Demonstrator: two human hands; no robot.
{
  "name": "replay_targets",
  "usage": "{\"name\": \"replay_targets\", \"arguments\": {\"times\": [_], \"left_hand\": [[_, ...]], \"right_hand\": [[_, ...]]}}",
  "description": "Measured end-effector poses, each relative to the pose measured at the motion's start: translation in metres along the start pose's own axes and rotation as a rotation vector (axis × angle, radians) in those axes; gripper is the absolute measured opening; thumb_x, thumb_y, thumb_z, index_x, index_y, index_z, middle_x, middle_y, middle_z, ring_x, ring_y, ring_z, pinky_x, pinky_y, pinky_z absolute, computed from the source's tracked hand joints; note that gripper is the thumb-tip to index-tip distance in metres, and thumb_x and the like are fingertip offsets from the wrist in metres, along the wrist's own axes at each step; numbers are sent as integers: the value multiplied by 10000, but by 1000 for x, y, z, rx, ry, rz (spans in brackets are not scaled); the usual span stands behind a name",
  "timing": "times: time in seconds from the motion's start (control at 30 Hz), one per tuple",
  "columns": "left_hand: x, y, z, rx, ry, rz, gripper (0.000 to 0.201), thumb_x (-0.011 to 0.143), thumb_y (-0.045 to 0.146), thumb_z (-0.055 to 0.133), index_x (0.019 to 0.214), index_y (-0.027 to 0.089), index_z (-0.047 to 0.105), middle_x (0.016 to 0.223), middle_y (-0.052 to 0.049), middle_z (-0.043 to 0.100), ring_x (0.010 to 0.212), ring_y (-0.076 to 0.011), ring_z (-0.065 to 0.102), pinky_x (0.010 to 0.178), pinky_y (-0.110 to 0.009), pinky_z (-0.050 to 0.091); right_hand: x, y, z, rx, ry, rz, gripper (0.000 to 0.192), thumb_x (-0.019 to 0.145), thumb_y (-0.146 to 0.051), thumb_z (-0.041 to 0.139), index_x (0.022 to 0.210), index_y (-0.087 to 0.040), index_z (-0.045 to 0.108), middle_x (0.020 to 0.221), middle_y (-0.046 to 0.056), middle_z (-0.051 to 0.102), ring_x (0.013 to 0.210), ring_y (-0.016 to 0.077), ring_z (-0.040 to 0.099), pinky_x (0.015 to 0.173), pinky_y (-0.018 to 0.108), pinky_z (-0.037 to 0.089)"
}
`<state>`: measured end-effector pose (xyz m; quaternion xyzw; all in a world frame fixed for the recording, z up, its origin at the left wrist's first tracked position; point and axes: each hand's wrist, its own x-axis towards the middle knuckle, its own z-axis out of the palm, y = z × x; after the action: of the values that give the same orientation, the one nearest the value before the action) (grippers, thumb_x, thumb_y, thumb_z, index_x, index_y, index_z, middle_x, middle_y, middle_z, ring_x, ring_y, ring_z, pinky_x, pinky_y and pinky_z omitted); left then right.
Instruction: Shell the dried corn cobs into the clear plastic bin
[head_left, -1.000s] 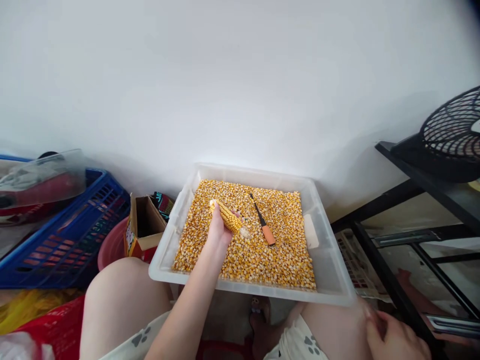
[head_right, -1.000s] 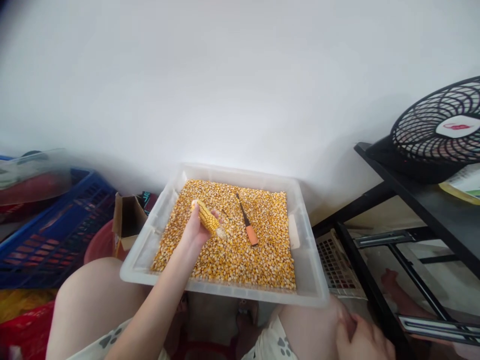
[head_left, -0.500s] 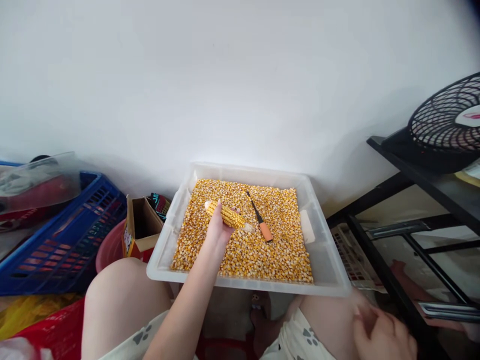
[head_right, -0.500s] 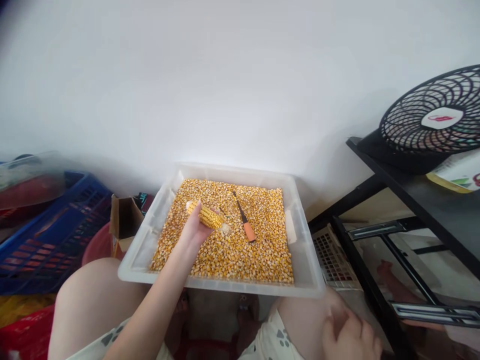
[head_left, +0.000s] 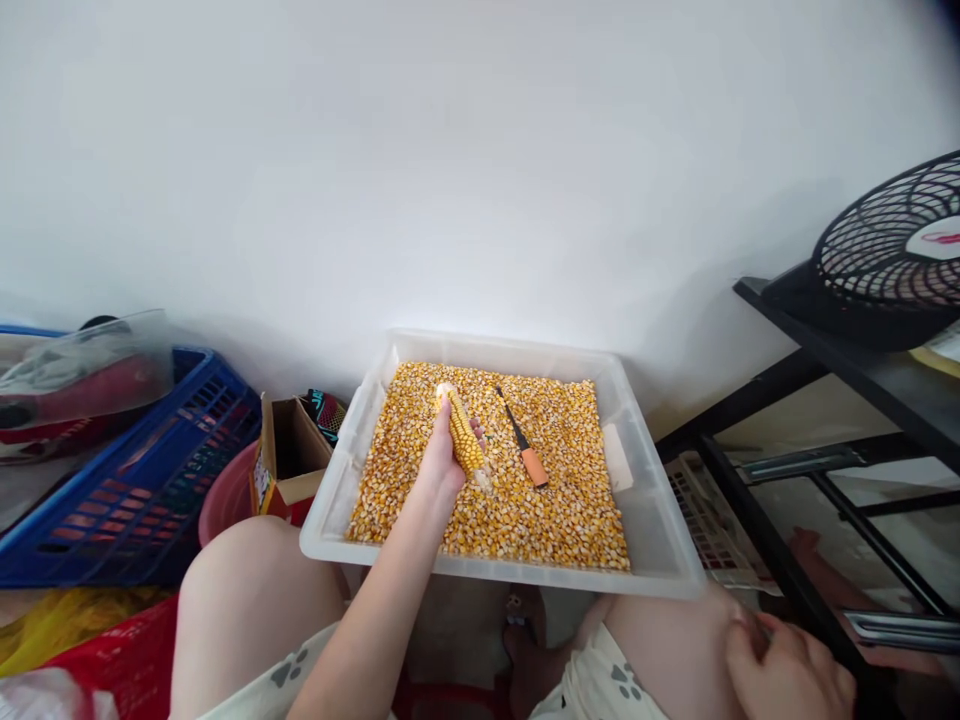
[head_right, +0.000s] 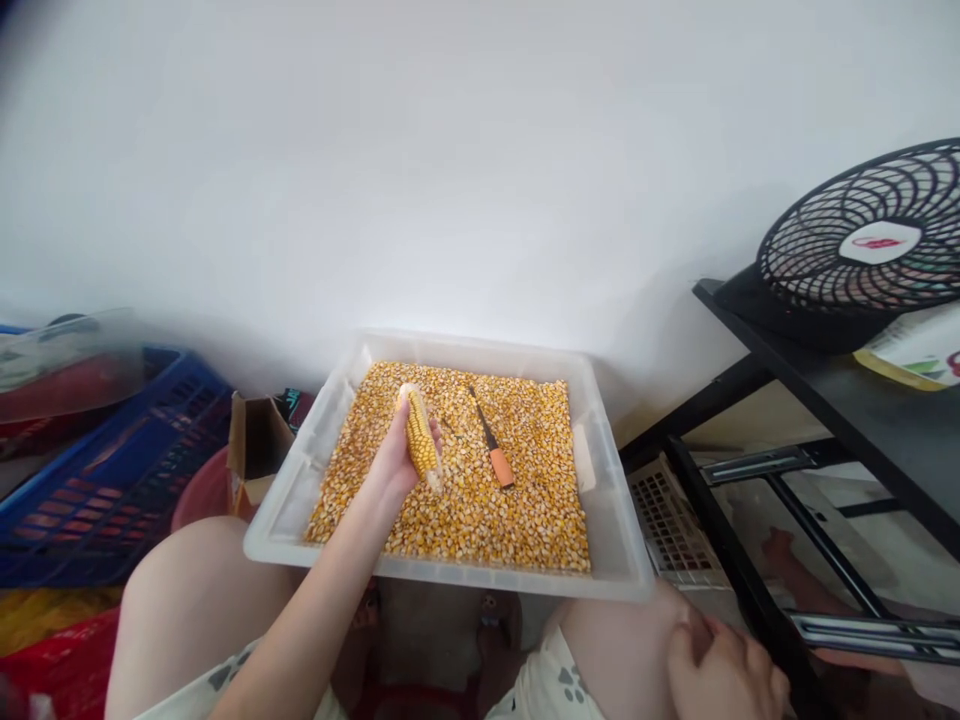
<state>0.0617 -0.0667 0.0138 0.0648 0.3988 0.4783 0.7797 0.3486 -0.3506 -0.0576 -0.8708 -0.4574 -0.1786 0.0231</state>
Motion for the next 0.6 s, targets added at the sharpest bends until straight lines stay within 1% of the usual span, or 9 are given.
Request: {"name": "replay_targets", "arguments": {"times": [0.13, 0.2, 0.3, 0.37, 0.4, 0.47, 0.5, 0.53, 0.6], "left_hand": [[-3, 1, 1, 2, -140, -17, 549, 784, 642, 387, 870, 141, 595, 560, -16, 544, 465, -113, 547, 442, -216, 449], [-4, 2, 1, 7, -189, -50, 592, 769, 670, 372, 896, 139, 600, 551, -13, 538, 454, -110, 537, 426, -211, 442], [-6, 1, 3, 20, -225, -85, 616, 741, 692, 393, 892, 132, 603, 537, -11, 535, 450, -112, 535, 423, -216, 446], [-8, 0, 5, 25, -207, -82, 608, 721, 691, 432, 869, 128, 604, 532, -14, 540, 459, -119, 545, 437, -222, 457], [-8, 0, 6, 24, -195, -75, 590, 715, 681, 458, 855, 126, 604, 532, -17, 546, 468, -123, 554, 450, -226, 466], [-10, -1, 8, 8, -176, -48, 538, 714, 644, 504, 829, 128, 604, 539, -23, 561, 496, -132, 575, 485, -233, 482], [-10, -2, 9, -5, -172, -29, 514, 719, 627, 516, 817, 130, 603, 545, -26, 569, 514, -137, 587, 505, -237, 489], [-10, -2, 9, -17, -171, -7, 499, 723, 617, 518, 805, 132, 602, 554, -31, 578, 534, -143, 598, 523, -241, 494], [-9, -2, 9, -20, -163, 25, 505, 727, 626, 501, 772, 133, 597, 568, -41, 593, 571, -155, 616, 553, -249, 499]], "right_hand": [[7, 6, 8, 94, -75, 9, 449, 763, -395, 324, 806, -64, 626, 768, 205, 652, 764, 336, 603, 722, 431, 433], [7, 11, 6, 143, -127, 46, 441, 743, -410, 350, 803, -69, 624, 772, 213, 649, 763, 332, 605, 723, 423, 444], [9, 16, -16, 256, -271, 150, 374, 713, -447, 410, 727, -135, 614, 747, 194, 653, 709, 318, 611, 649, 408, 459], [14, 10, -40, 326, -350, 317, 360, 729, -492, 426, 699, -183, 609, 687, 159, 655, 620, 295, 608, 539, 382, 442], [17, 1, -54, 341, -311, 400, 364, 726, -518, 444, 713, -195, 610, 682, 152, 657, 611, 296, 605, 510, 373, 430], [25, -33, -80, 481, -154, 423, 384, 734, -542, 464, 792, -195, 619, 755, 142, 670, 677, 288, 613, 540, 355, 440], [29, -58, -90, 626, -102, 375, 403, 759, -547, 449, 856, -195, 620, 797, 125, 676, 714, 267, 618, 577, 339, 454], [34, -86, -99, 772, -78, 321, 418, 772, -552, 441, 878, -187, 616, 782, 113, 676, 696, 245, 617, 579, 321, 459], [45, -148, -107, 1080, -171, 99, 401, 808, -512, 431, 942, -174, 602, 866, 109, 670, 759, 209, 617, 645, 293, 479]]}}
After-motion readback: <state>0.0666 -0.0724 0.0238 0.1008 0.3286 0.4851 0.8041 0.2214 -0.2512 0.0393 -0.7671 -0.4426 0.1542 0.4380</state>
